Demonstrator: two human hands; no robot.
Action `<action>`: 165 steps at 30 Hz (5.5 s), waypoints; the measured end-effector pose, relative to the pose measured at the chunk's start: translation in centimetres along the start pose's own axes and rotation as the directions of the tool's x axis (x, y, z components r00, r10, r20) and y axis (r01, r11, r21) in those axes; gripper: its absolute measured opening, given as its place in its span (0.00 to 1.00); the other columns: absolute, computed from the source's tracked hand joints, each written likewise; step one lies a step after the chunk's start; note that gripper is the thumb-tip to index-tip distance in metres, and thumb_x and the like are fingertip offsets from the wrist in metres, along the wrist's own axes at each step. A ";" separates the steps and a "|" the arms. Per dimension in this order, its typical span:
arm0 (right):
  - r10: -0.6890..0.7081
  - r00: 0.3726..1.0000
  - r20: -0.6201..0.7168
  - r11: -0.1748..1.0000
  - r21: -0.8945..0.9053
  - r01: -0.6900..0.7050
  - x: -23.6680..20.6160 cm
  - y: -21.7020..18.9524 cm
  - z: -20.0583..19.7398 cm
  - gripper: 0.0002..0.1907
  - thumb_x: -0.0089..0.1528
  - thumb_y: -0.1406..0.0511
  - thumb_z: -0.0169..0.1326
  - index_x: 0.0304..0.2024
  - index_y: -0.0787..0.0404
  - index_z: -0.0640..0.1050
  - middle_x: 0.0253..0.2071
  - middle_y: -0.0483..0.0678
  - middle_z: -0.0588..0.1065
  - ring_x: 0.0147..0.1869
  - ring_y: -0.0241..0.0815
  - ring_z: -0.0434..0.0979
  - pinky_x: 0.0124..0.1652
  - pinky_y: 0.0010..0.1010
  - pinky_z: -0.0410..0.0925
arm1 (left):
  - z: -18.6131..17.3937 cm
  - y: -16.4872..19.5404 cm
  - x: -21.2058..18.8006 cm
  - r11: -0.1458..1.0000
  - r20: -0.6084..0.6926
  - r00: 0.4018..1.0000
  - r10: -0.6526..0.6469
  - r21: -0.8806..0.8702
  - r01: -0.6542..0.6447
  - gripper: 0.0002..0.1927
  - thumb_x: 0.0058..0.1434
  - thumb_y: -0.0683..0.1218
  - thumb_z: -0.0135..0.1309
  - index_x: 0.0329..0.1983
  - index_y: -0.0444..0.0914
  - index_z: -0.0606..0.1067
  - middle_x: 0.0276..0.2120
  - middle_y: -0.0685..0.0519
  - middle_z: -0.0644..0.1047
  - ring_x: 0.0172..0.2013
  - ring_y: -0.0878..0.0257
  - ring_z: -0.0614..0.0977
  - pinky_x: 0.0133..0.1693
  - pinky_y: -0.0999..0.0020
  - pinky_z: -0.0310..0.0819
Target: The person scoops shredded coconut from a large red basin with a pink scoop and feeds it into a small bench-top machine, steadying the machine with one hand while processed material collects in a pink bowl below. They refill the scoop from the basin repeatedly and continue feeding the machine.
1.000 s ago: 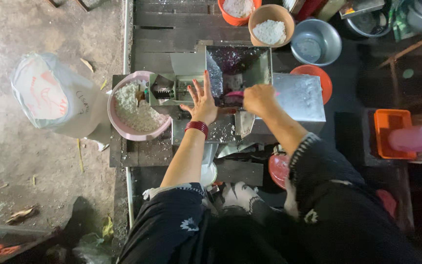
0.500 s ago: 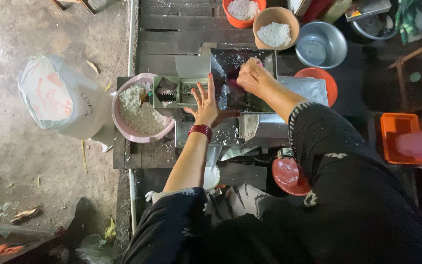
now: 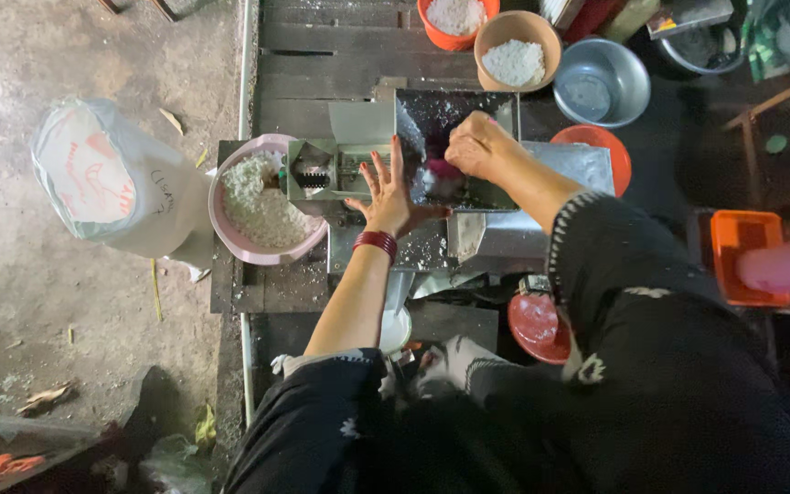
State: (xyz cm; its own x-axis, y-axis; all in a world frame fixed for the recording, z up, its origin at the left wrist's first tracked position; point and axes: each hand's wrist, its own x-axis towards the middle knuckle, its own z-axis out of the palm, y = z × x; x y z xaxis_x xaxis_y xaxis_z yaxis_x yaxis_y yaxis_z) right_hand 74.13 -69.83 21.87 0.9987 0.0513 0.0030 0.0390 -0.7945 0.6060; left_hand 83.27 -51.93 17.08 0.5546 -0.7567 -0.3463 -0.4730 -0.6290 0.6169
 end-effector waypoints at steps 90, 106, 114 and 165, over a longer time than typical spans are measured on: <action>0.540 0.698 0.471 0.486 0.502 -0.715 -3.7 -2.6 -1.4 0.12 0.59 0.64 0.51 0.37 0.60 0.84 0.37 0.61 0.81 0.43 0.62 0.83 0.42 0.53 0.73 | -0.3 0.8 -0.8 0.997 0.021 0.998 -0.058 -0.044 0.059 0.83 0.32 0.70 0.77 0.76 0.64 0.25 0.78 0.40 0.31 0.76 0.40 0.30 0.61 0.16 0.29; 0.367 0.749 0.552 0.657 0.417 -0.629 -3.7 -4.5 -0.6 0.13 0.62 0.64 0.49 0.37 0.58 0.85 0.39 0.57 0.82 0.46 0.56 0.84 0.43 0.47 0.75 | -0.5 1.0 -1.3 0.998 0.000 0.999 -0.040 -0.058 0.040 0.83 0.32 0.70 0.77 0.76 0.64 0.25 0.78 0.40 0.32 0.76 0.41 0.31 0.62 0.16 0.30; 0.288 0.628 0.723 0.652 0.332 -0.682 -3.8 -1.2 -2.4 0.16 0.60 0.57 0.53 0.43 0.55 0.85 0.47 0.57 0.81 0.52 0.57 0.82 0.50 0.48 0.73 | 0.3 0.3 -0.4 0.999 0.005 0.999 -0.031 -0.009 0.032 0.86 0.28 0.70 0.78 0.75 0.64 0.24 0.78 0.40 0.32 0.75 0.39 0.30 0.61 0.15 0.31; 0.546 0.625 0.558 0.504 0.378 -0.777 -5.3 -2.4 0.7 0.14 0.63 0.61 0.50 0.41 0.61 0.82 0.40 0.62 0.81 0.45 0.62 0.82 0.43 0.53 0.73 | 0.0 -0.1 0.0 0.999 0.003 0.999 -0.040 -0.013 0.040 0.84 0.28 0.70 0.78 0.75 0.65 0.27 0.78 0.41 0.33 0.75 0.38 0.33 0.61 0.16 0.30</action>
State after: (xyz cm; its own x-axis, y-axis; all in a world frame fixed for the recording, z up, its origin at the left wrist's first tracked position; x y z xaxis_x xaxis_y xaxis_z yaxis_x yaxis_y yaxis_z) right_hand 68.78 -68.62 19.89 0.6646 -0.7389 -0.1109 -0.7433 -0.6689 0.0029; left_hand 83.31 -51.85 16.96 0.5713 -0.7312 -0.3728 -0.4415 -0.6566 0.6115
